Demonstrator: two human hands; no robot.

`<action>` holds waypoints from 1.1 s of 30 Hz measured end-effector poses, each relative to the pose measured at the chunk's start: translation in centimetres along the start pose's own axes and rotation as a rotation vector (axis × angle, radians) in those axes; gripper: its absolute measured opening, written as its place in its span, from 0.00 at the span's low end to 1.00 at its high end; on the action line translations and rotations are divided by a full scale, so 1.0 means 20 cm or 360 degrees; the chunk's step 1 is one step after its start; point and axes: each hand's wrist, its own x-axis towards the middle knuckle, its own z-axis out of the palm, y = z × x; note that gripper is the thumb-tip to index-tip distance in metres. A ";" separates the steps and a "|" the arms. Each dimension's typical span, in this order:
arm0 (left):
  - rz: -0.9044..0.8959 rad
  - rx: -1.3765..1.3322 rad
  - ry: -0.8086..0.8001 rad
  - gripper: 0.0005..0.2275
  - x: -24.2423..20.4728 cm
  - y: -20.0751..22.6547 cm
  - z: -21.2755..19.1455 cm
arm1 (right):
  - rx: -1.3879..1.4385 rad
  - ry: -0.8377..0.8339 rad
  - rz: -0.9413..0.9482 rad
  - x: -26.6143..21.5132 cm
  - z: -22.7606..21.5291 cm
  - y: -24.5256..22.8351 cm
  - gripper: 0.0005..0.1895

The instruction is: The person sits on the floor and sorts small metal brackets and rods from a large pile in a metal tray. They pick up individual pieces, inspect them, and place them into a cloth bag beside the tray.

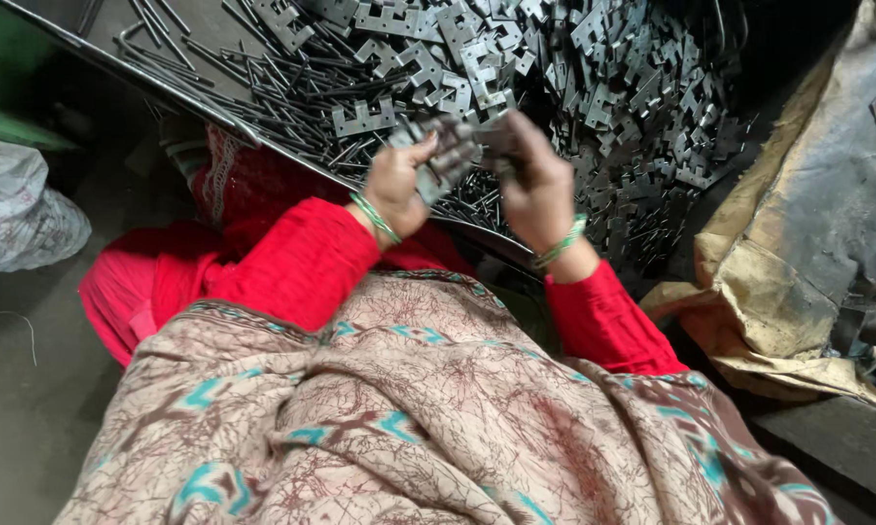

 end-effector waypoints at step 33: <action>0.0704 0.0512 -0.0300 0.03 0.11 0.21 0.08 | -0.2062 0.0722 0.0156 -0.47 -1.33 0.52 0.17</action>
